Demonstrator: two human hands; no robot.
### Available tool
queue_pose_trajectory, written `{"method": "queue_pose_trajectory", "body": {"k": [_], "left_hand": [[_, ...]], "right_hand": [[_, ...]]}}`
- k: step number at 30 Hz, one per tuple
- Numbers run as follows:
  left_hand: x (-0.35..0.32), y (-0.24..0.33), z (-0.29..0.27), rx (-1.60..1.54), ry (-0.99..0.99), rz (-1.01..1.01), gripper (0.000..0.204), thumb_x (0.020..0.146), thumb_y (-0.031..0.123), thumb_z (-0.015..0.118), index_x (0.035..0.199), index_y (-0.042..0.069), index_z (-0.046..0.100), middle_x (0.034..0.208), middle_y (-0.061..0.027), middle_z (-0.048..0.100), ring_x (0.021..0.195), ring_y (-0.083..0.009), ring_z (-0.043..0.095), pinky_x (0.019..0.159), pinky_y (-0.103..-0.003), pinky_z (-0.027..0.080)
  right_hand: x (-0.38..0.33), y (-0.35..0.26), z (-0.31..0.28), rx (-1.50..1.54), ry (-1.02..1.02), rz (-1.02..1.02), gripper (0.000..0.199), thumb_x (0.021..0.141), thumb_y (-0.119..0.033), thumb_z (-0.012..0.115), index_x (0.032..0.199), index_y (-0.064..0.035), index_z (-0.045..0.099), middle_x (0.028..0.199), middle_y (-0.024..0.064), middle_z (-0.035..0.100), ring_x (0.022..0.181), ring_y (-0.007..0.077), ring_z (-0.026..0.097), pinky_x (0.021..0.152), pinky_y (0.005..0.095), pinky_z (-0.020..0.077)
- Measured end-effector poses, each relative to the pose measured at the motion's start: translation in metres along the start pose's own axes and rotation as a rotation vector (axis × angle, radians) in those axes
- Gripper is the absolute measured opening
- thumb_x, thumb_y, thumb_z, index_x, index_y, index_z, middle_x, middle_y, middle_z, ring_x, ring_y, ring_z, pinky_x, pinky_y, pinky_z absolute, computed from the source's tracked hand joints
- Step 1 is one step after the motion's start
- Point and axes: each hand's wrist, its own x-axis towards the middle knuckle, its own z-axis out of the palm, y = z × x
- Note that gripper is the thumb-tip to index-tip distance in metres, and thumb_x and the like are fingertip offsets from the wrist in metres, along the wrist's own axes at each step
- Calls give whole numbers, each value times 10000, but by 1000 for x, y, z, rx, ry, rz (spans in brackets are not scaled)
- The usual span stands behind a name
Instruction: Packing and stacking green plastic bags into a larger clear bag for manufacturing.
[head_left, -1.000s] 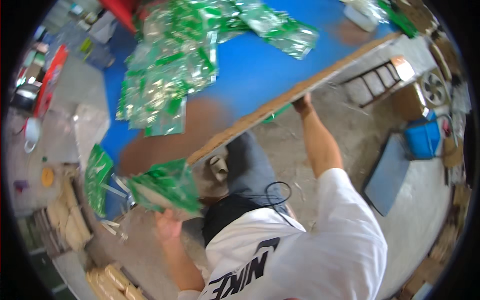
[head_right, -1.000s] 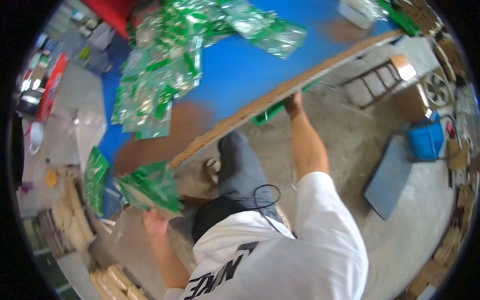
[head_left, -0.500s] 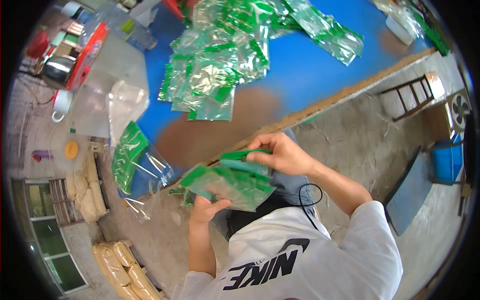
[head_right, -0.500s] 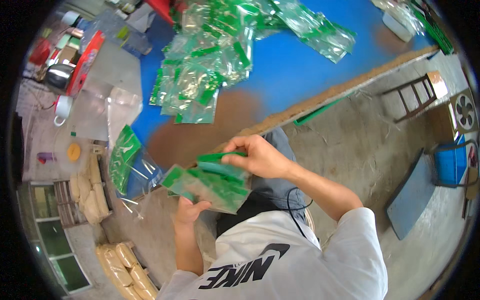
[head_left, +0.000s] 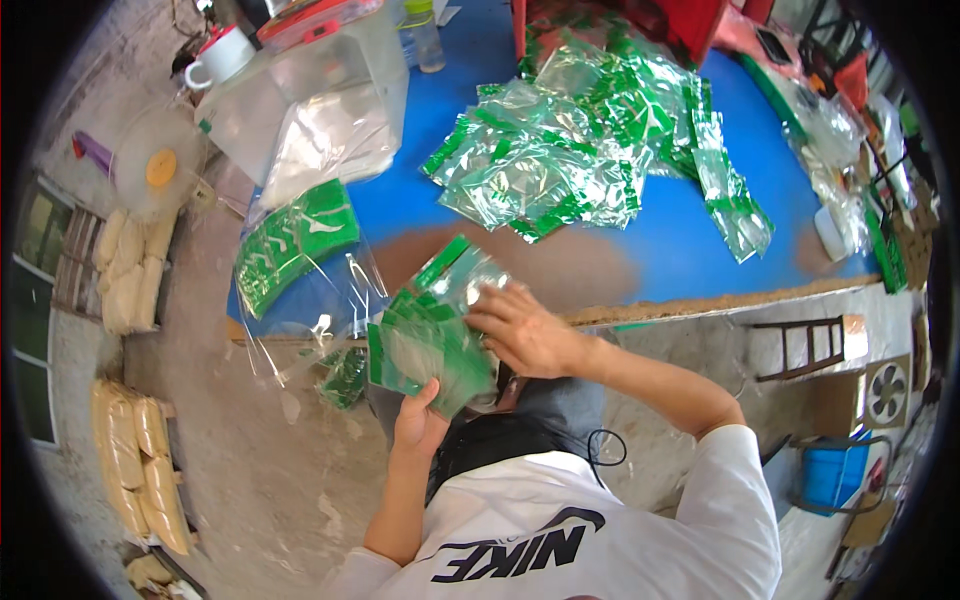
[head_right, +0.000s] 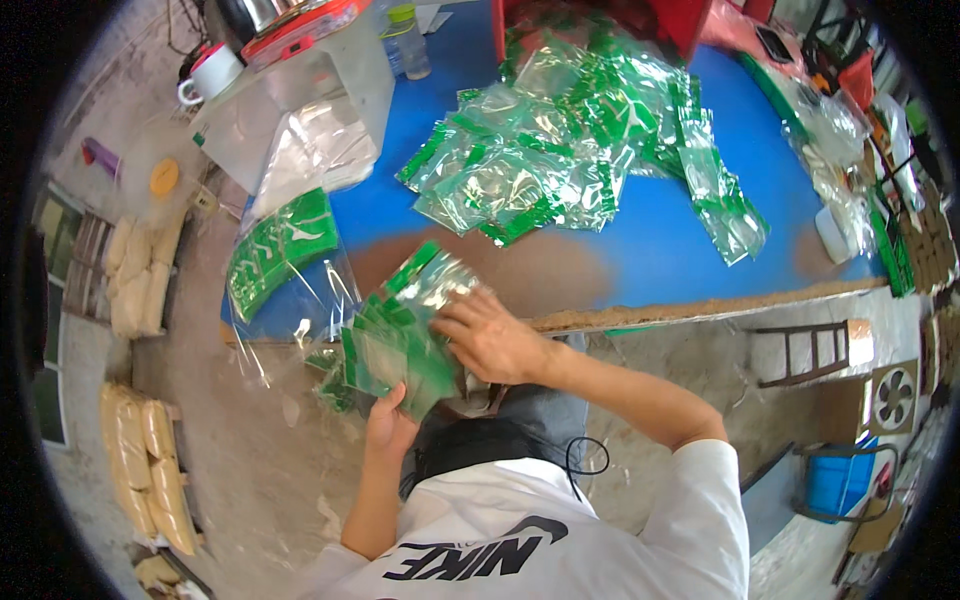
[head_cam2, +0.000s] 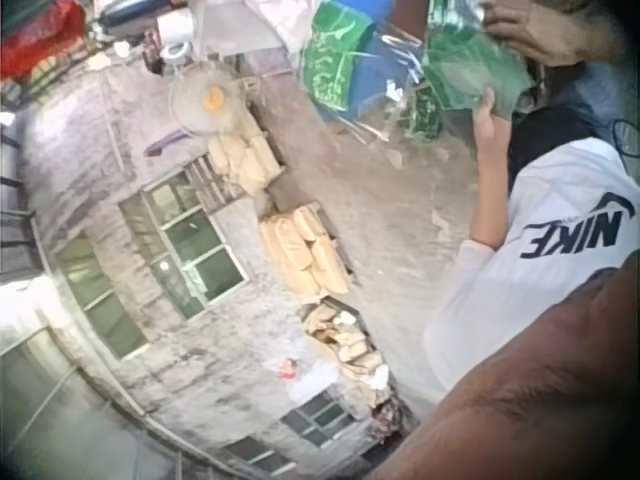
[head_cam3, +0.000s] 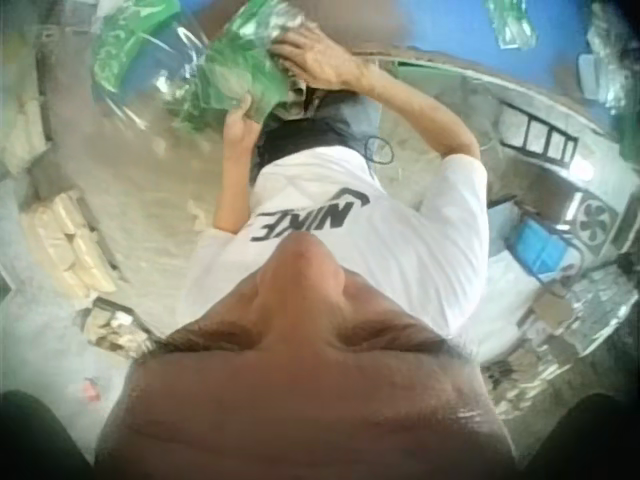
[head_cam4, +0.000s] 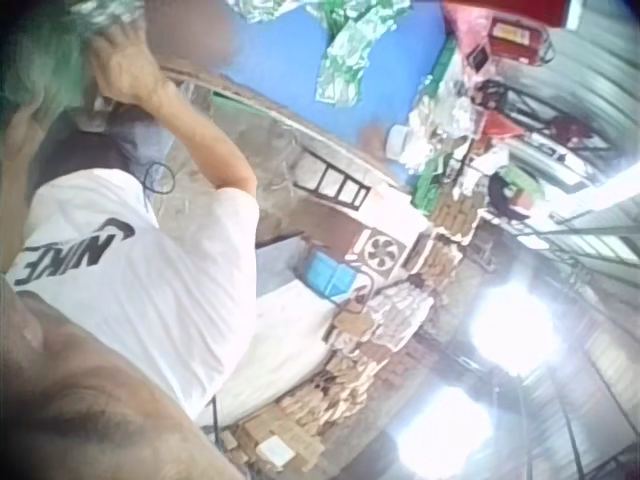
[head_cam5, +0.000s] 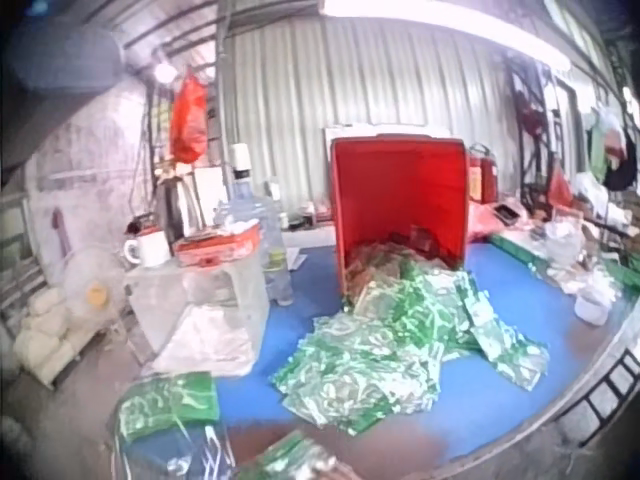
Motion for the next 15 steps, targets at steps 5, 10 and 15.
{"method": "queue_pose_trajectory", "body": {"k": [5,10,15], "left_hand": [[11,0,8,-11,88,52,542,941,59,651,1441,39,442,1388,-108,573,1296,-274,554,1135,-465,422],[0,5,-4,-60,99,38,566,927,28,635,1453,23,427,1405,-124,553,1311,-307,538,1131,-482,426],[0,17,0,21,63,12,606,902,8,650,1461,34,418,1419,-122,531,1312,-316,531,1113,-481,439]], "right_hand": [[53,28,-23,142,181,296,355,939,-186,588,1232,13,600,1136,231,661,1111,427,611,988,470,475],[51,102,-5,-592,188,324,635,978,-471,566,1349,39,496,1387,273,513,1392,459,390,1148,590,290],[13,30,-14,50,44,177,257,877,6,555,1132,-24,568,1275,176,609,1247,382,564,1039,494,444]]}}
